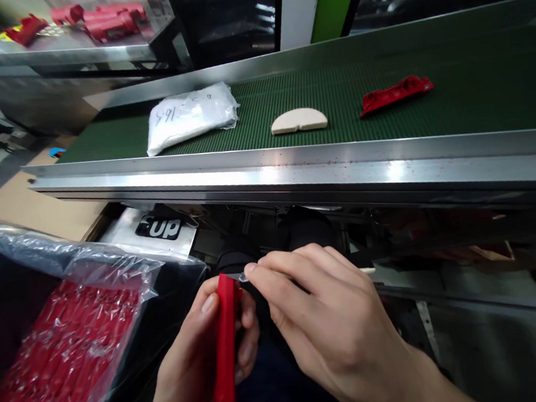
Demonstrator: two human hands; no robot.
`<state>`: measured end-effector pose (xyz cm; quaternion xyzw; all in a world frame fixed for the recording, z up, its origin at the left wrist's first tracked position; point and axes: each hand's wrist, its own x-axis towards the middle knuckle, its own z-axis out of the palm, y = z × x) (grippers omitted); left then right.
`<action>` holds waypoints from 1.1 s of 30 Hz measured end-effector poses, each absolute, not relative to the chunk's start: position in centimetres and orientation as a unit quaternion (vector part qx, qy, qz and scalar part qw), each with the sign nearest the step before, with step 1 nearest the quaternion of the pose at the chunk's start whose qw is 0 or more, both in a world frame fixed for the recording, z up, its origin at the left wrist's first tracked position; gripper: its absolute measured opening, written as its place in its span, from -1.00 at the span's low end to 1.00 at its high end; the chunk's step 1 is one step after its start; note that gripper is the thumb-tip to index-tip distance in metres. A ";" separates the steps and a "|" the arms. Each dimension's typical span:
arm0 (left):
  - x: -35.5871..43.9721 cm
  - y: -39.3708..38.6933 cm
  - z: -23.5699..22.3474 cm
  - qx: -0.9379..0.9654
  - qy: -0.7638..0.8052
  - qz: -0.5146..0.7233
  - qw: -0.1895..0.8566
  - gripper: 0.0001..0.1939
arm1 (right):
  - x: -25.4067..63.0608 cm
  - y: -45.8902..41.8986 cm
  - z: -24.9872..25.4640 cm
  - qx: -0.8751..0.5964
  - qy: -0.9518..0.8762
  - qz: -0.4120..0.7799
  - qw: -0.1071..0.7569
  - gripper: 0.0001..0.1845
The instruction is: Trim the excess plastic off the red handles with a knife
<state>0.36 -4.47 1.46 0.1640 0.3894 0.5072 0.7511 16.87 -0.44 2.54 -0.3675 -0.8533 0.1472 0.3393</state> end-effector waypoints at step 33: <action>-1.1 -2.3 1.4 0.078 0.322 0.527 0.783 -0.83 | 15.3 -4.2 2.9 -0.324 -0.906 0.095 0.256 -0.70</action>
